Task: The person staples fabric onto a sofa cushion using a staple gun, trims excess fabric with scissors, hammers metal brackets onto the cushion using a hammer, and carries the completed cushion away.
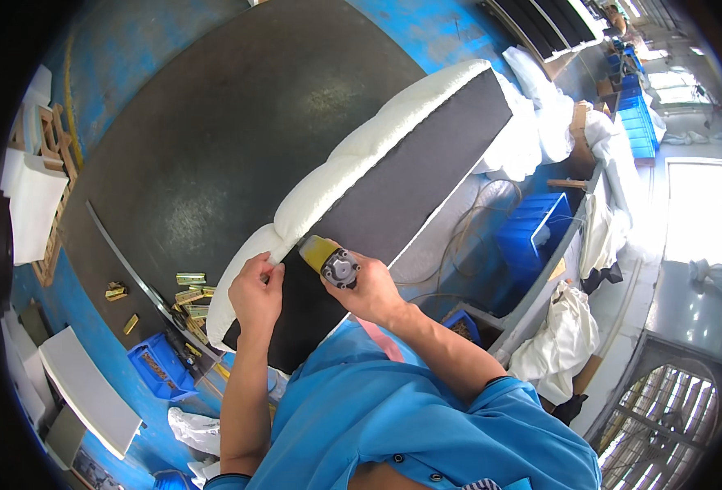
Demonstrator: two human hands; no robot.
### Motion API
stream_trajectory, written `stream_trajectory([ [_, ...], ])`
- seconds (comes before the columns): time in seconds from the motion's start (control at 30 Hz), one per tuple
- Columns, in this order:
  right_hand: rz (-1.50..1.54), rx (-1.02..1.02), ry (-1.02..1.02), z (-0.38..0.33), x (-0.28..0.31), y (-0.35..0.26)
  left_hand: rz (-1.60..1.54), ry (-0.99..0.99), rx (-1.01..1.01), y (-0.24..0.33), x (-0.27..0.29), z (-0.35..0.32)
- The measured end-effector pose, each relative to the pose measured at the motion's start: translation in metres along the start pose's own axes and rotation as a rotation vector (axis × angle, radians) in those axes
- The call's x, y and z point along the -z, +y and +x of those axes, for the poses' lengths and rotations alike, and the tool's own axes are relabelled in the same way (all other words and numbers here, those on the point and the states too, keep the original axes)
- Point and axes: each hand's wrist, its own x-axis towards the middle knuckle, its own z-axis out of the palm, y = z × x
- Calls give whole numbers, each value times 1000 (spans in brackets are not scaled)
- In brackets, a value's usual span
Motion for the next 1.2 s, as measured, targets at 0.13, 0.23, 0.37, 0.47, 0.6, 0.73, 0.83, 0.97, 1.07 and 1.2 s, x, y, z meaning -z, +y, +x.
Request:
stream_trajectory([
  [0.13,18,-37,-32,-4,-3,3,20,-15,27,6,2,1],
  [0.23,20,72,19,-5,-9,4,35,-20,9,6,2,3],
  [0.37,-42,111,61,-8,-11,0,36,-11,-4,6,3,3],
  [0.47,-3,72,15,-13,-2,0,29,-24,20,3,2,2],
  [0.6,-41,-18,-48,-23,12,-1,69,59,-147,-8,3,-8],
  [0.73,-35,-114,-69,-25,21,9,107,118,-179,-24,17,-30],
  [0.83,-56,-34,-85,-21,25,10,9,95,-155,-31,17,-28],
  [0.97,27,62,-99,-11,16,24,-160,107,28,-39,14,-23],
  [1.07,42,100,-102,-13,14,22,-150,81,55,-31,18,-18],
  [1.2,73,86,-104,-16,8,6,-135,82,3,-39,22,-16],
])
